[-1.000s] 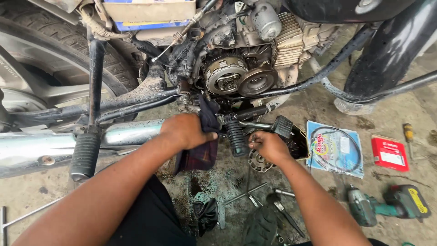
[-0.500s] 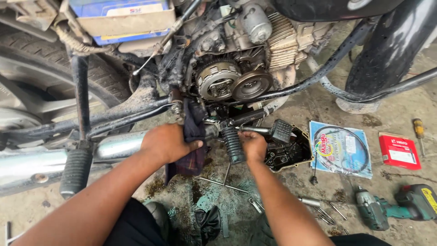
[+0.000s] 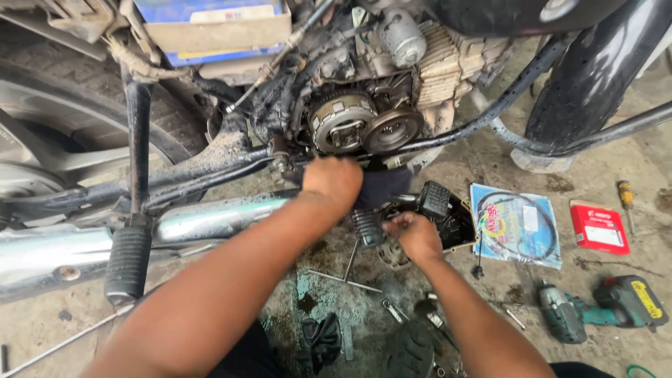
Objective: Repair and reassemble the internal clutch mechanism of a motorcycle engine.
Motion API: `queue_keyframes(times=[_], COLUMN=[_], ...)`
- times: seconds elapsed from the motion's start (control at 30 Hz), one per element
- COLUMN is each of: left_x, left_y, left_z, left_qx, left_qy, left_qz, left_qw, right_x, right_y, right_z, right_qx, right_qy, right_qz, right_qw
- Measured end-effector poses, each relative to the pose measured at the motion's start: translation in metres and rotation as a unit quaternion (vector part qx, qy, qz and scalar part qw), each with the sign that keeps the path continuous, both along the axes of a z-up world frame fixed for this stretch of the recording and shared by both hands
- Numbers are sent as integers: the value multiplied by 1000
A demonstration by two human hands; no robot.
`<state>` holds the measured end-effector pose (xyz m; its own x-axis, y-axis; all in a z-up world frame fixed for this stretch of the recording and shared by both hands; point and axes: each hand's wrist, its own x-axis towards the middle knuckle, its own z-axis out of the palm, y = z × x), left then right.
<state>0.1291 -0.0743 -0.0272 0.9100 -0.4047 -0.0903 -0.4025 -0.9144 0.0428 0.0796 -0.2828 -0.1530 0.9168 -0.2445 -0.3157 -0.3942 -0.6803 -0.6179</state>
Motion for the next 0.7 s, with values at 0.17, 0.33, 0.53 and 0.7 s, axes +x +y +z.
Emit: queue_keyframes(times=[0.17, 0.33, 0.53, 0.7], left_x=[14, 8, -24, -12], left_y=[10, 30, 29, 11], left_z=[-59, -19, 57, 11], left_qx=[5, 38, -191, -440], left_qy=[21, 100, 94, 94], left_qz=[-33, -62, -24, 20], left_qw=[999, 992, 977, 893], right_x=[-10, -18, 5, 16], right_y=[-13, -26, -29, -2], right_z=[40, 103, 145, 148], right_qx=[-37, 55, 426, 543], right_qy=[8, -57, -145, -144], right_qz=[129, 229, -35, -30], right_qw=[991, 970, 892, 827])
